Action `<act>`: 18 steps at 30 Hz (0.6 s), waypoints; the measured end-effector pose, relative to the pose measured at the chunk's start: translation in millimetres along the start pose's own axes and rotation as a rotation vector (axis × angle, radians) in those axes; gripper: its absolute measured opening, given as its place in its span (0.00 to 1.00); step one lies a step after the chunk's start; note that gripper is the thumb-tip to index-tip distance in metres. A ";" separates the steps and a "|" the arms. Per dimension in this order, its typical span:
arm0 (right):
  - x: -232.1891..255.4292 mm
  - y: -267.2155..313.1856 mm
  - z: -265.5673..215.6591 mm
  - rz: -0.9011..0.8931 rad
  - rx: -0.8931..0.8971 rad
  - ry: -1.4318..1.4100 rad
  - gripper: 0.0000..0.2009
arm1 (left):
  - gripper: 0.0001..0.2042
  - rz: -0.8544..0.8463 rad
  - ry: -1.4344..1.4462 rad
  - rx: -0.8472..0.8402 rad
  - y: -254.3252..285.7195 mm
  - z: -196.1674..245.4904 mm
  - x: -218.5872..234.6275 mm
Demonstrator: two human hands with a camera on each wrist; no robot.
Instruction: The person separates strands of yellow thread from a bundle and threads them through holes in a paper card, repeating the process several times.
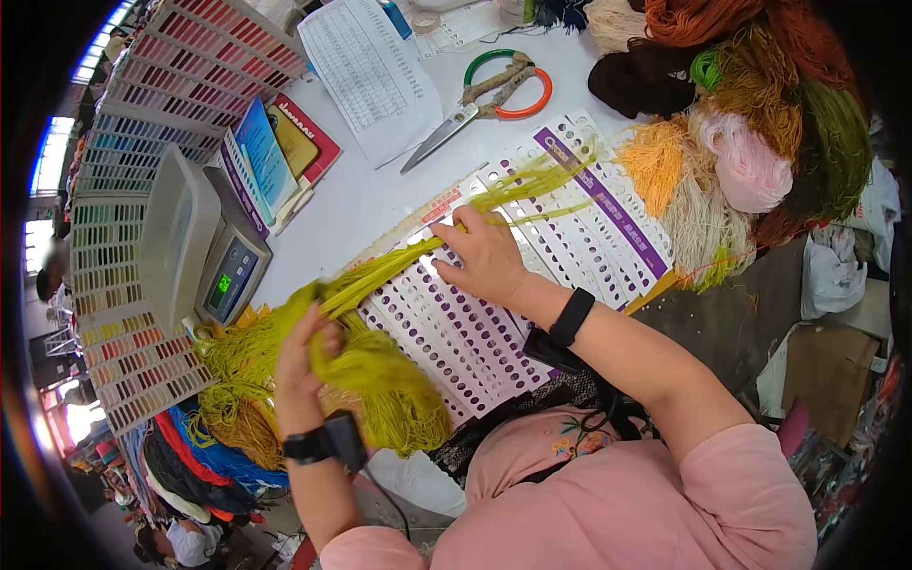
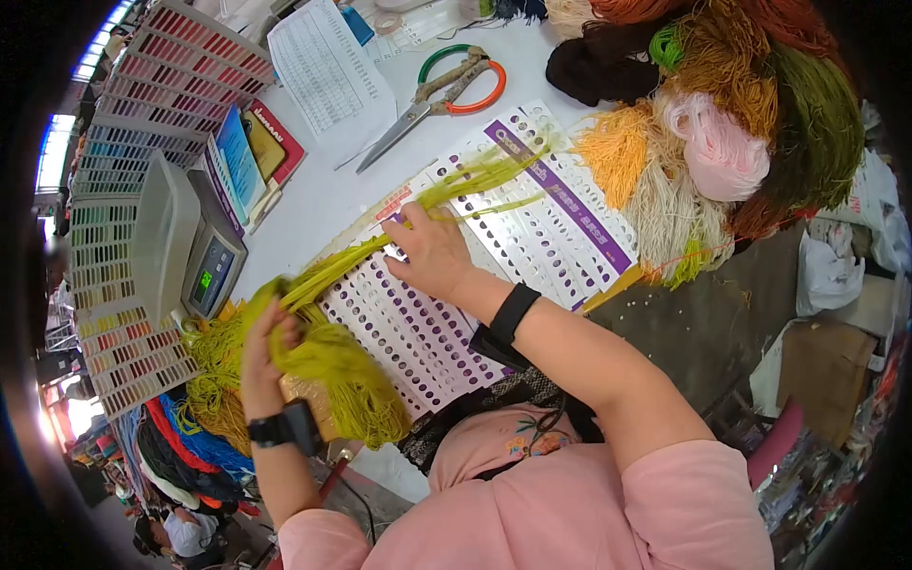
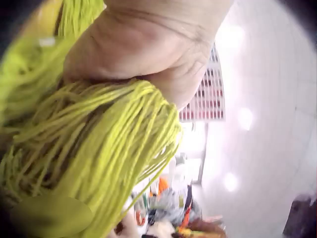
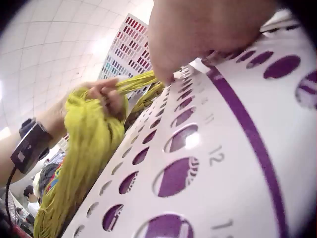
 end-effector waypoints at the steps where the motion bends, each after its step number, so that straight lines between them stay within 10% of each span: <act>1: -0.9 -0.2 -1.0 0.010 0.013 0.024 0.18 | 0.11 -0.020 0.120 -0.034 13.6 3.7 28.9; 5: -2.4 -1.7 -1.7 -0.008 0.016 0.031 0.17 | 0.09 -0.120 0.354 -0.257 75.9 44.0 122.3; 12: -1.9 -0.3 -7.5 -0.052 0.011 0.049 0.16 | 0.07 0.385 0.423 -0.671 106.9 91.9 180.0; 18: -3.9 -11.0 -11.6 -0.078 0.004 -0.034 0.19 | 0.20 0.428 -0.021 -0.617 96.0 61.5 72.5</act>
Point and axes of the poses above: each hand's wrist, its own y-axis away from the middle knuckle, its own x-axis out of the back of the hand, z = x × y, the point moved 3 cm from there along -y, towards the middle knuckle, and after that the axes turned 10 degrees about -z, right-handed, at the moved point
